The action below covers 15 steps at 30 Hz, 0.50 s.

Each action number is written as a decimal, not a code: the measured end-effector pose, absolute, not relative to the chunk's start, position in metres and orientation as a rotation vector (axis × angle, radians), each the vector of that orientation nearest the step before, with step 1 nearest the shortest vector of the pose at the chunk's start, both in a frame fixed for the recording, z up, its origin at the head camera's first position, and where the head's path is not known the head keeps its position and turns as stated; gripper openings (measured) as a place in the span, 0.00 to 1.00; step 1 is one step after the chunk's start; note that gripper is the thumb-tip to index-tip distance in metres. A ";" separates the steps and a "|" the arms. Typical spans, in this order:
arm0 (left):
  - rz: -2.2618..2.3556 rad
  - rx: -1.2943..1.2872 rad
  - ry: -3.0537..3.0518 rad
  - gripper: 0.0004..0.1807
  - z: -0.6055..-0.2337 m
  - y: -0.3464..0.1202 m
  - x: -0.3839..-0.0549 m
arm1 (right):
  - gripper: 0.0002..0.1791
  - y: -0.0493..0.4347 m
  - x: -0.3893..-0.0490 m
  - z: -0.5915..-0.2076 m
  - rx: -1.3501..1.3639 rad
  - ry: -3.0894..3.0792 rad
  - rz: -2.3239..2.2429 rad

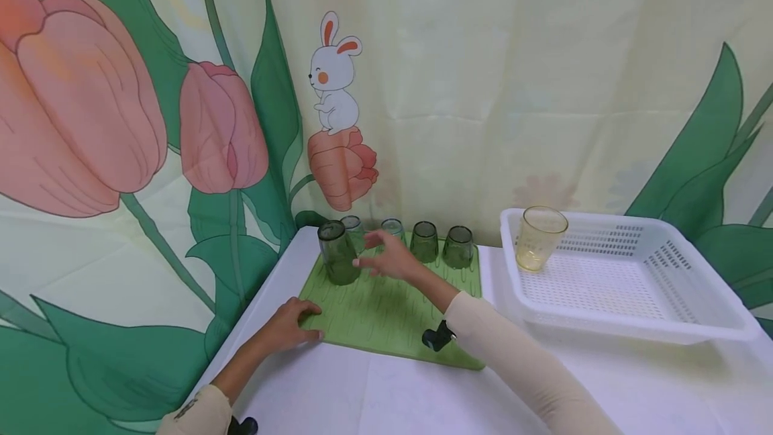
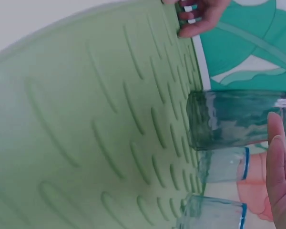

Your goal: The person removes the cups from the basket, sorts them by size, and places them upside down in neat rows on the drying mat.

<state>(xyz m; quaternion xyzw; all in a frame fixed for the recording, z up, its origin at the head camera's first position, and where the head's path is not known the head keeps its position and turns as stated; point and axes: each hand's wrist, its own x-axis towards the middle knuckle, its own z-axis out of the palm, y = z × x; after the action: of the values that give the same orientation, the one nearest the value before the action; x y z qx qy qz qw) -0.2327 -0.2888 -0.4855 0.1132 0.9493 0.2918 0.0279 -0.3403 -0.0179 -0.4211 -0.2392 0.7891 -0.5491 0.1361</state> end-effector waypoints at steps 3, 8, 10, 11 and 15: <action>0.913 0.368 2.925 0.23 -0.486 -0.289 -0.233 | 0.36 -0.012 -0.333 -0.421 -0.710 2.296 -1.574; 0.905 0.380 2.930 0.24 -0.488 -0.290 -0.235 | 0.33 -0.001 -0.316 -0.419 -0.725 2.289 -1.562; 0.893 0.384 2.935 0.24 -0.488 -0.291 -0.236 | 0.32 0.003 -0.308 -0.419 -0.746 2.269 -1.573; 0.888 0.390 2.937 0.24 -0.489 -0.291 -0.236 | 0.32 0.006 -0.304 -0.419 -0.756 2.263 -1.575; 0.891 0.389 2.935 0.24 -0.489 -0.291 -0.236 | 0.31 0.014 -0.290 -0.421 -0.797 2.235 -1.575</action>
<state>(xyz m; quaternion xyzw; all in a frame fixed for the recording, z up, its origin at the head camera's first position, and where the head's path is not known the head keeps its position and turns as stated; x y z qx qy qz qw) -0.2356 -0.2912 -0.4892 0.1258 0.9490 0.2881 0.0250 -0.2902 0.0142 -0.4205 -0.2768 0.7764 -0.5470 0.1464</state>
